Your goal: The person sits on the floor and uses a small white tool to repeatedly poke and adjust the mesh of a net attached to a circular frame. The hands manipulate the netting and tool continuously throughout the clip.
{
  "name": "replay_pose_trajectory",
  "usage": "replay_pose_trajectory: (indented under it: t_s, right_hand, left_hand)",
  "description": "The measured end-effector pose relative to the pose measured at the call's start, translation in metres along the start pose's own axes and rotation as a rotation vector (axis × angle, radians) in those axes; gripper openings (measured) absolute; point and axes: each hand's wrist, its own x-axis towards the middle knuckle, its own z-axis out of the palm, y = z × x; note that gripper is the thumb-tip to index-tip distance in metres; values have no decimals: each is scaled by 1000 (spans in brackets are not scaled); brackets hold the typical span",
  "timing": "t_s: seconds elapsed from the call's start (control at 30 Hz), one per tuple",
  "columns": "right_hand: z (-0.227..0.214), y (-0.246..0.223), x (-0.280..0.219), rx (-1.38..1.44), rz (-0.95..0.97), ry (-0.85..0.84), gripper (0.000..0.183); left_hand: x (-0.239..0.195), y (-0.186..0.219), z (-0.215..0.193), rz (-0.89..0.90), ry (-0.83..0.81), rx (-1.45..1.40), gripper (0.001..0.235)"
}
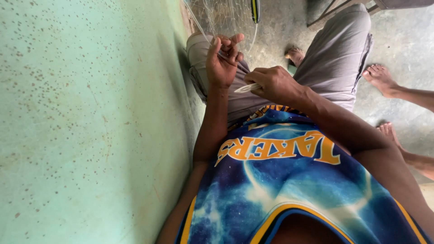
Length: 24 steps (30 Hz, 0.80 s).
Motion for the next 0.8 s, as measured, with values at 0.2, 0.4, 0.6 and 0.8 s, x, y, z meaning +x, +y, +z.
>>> replay_pose_trajectory:
  t_s: [0.2, 0.4, 0.6, 0.8]
  right_hand:
    - [2, 3, -3, -20, -17, -15, 23]
    - [-6, 1, 0, -17, 0, -52, 27]
    - [-12, 1, -3, 31, 31, 45, 22]
    - [-26, 6, -3, 33, 43, 78, 26]
  left_hand:
    - [-2, 1, 0, 14, -21, 8, 26]
    - [0, -2, -6, 6, -27, 2, 26]
    - [4, 1, -11, 24, -64, -57, 26]
    - [14, 6, -10, 101, -84, -15, 16]
